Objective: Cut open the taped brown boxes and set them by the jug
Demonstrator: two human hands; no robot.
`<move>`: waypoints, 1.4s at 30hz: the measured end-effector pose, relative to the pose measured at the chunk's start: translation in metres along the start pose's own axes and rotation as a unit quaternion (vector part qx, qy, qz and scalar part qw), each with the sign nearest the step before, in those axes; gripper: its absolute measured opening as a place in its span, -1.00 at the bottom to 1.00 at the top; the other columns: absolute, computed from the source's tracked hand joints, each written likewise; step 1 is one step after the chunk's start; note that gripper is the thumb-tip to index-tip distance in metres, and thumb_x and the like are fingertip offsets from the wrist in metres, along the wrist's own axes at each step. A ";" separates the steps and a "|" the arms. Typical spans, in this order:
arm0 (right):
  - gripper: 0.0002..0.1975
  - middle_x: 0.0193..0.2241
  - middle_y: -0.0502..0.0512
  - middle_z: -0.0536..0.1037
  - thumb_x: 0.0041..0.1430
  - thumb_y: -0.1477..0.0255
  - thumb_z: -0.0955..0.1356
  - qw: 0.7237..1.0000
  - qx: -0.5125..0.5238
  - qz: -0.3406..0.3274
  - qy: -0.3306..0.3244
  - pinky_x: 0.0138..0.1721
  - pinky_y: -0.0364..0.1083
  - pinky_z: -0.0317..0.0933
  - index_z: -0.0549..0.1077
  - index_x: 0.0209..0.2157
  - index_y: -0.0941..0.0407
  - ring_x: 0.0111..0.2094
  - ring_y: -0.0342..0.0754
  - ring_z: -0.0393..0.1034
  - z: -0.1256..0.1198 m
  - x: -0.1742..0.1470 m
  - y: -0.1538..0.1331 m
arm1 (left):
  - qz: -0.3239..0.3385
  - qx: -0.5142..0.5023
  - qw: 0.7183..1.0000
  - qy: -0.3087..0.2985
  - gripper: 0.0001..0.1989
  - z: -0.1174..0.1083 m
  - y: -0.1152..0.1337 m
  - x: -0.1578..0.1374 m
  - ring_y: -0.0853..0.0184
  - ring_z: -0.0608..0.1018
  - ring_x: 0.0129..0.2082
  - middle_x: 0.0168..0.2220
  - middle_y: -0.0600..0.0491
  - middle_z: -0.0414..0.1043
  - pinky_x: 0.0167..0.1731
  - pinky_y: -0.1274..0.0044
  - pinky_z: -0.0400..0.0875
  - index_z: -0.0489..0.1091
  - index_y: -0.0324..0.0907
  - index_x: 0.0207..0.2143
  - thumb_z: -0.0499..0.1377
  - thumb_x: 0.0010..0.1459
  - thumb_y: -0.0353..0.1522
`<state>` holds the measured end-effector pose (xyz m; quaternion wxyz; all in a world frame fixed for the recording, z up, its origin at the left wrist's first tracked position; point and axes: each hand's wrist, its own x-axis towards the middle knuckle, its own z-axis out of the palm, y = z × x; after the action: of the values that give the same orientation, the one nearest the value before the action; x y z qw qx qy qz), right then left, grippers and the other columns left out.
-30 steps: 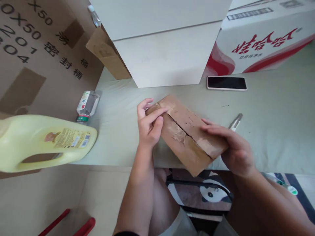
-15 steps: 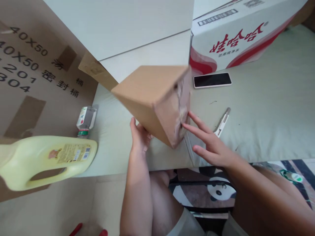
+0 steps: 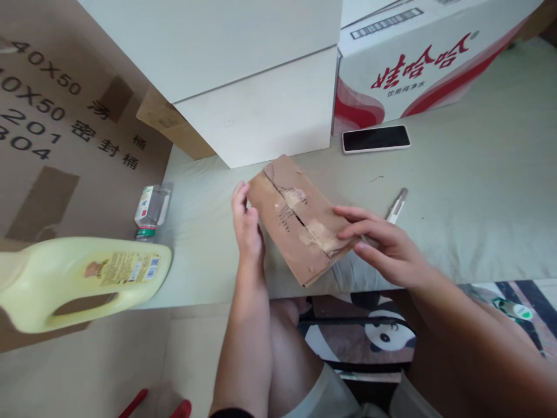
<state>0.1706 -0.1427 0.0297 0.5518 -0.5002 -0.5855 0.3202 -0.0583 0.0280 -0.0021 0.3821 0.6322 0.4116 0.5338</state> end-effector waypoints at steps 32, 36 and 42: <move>-0.50 -0.42 -0.01 0.53 0.17 0.31 0.35 0.942 -0.235 0.234 0.042 -0.45 -0.03 0.25 0.40 0.16 0.04 -0.52 -0.02 0.41 -0.010 0.012 0.029 | 0.071 0.053 0.995 -0.044 -0.41 0.008 0.005 -0.006 -0.03 0.04 0.52 0.42 -0.15 0.13 0.41 0.08 0.06 0.48 -0.05 -0.04 0.15 0.18 0.20; -0.74 -0.36 -0.09 0.40 0.21 0.32 0.39 0.968 -0.061 0.140 0.201 -0.59 -0.12 0.19 0.47 -0.05 -0.05 -0.63 -0.20 0.28 -0.015 0.007 0.006 | 0.060 0.062 0.994 -0.062 -0.38 0.007 0.005 -0.007 -0.03 0.06 0.52 0.44 -0.14 0.09 0.41 0.09 0.08 0.46 -0.04 -0.01 0.12 0.18 0.23; -0.74 -0.59 -0.09 0.44 0.33 0.24 0.38 0.981 -0.166 0.100 -0.025 -0.67 -0.14 0.17 0.58 0.00 -0.10 -0.66 -0.14 0.28 -0.014 0.003 -0.066 | 0.059 0.062 0.994 -0.065 -0.34 0.009 0.005 -0.007 -0.04 0.04 0.53 0.45 -0.14 0.06 0.44 0.10 0.04 0.44 -0.05 0.00 0.09 0.18 0.25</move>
<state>0.1693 -0.1620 0.0946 0.4116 -0.6324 -0.5912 0.2847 -0.0501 0.0190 -0.0016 0.3362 0.7111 0.3803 0.4866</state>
